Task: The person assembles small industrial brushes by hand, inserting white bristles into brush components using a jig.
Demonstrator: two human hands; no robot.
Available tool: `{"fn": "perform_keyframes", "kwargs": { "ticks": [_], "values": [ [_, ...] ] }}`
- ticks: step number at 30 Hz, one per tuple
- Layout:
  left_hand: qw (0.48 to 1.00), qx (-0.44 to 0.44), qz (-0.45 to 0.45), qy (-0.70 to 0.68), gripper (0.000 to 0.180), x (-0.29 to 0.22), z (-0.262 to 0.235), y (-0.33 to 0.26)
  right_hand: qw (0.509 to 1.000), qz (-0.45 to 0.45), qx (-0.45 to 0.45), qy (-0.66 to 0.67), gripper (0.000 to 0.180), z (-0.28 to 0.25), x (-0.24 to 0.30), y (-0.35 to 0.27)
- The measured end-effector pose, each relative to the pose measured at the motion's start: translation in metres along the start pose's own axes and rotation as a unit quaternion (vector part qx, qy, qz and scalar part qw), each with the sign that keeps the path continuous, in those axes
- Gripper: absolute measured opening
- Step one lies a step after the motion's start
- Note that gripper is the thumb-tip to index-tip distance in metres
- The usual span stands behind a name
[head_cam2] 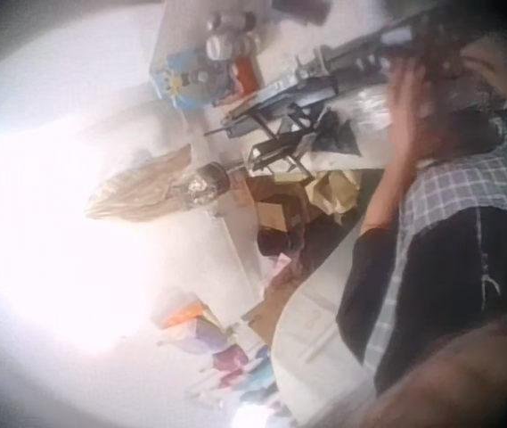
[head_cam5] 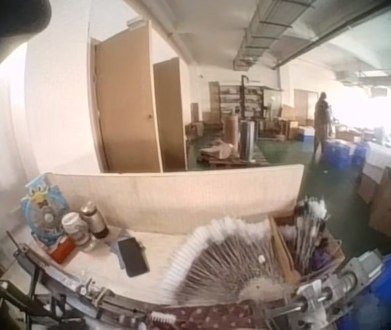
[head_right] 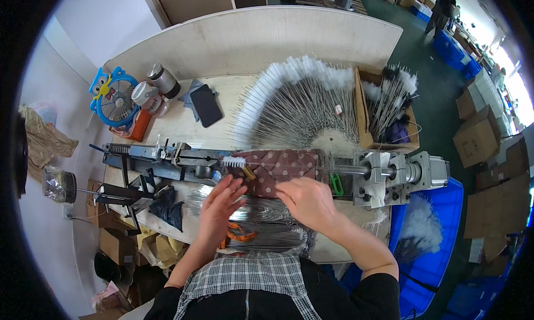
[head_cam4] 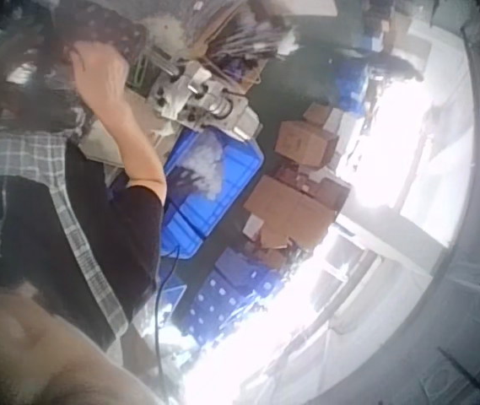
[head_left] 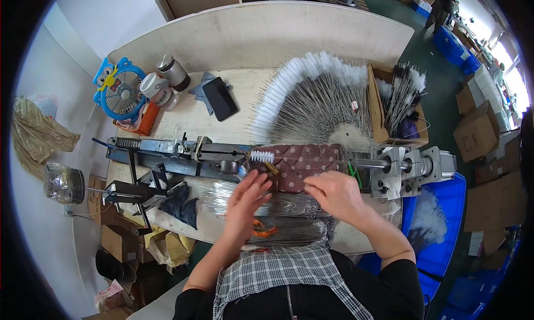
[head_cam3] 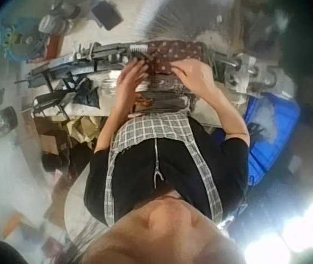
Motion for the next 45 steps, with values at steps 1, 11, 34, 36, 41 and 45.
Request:
{"fn": "perform_keyframes", "kwargs": {
  "ticks": [1,11,34,36,41,45],
  "values": [
    [0.999,-0.037,-0.01,0.013,0.046,-0.002,-0.019,-0.002,0.998,0.027,0.038,-0.051,0.014,0.005,-0.01,-0.01],
    [0.823,-0.547,0.155,-0.013,0.037,-0.039,-0.378,-0.096,0.968,0.098,0.186,-0.139,0.014,0.022,-0.037,-0.028],
    [0.96,-0.096,-0.159,-0.21,0.021,0.012,0.044,0.009,0.967,0.168,0.191,-0.004,0.019,0.004,-0.066,-0.039],
    [0.877,0.032,-0.103,-0.467,0.029,-0.052,0.051,-0.001,0.97,0.164,0.18,-0.02,0.017,-0.004,-0.06,-0.05],
    [0.961,0.041,-0.093,-0.258,0.058,-0.053,-0.008,-0.016,0.958,0.123,0.116,-0.232,0.012,-0.034,-0.041,-0.053],
    [0.944,0.275,-0.18,-0.024,0.029,-0.044,0.035,-0.03,0.936,0.189,0.102,-0.28,0.014,-0.038,-0.029,-0.054]
  ]
}}
Point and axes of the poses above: each hand's wrist, its own y-axis towards the middle knuckle, its own z-axis out of the palm, x = y × z, the point moved 4 cm from there along y, towards the middle knuckle, and after that the axes turned 10 degrees about z, right-handed, at the moved point
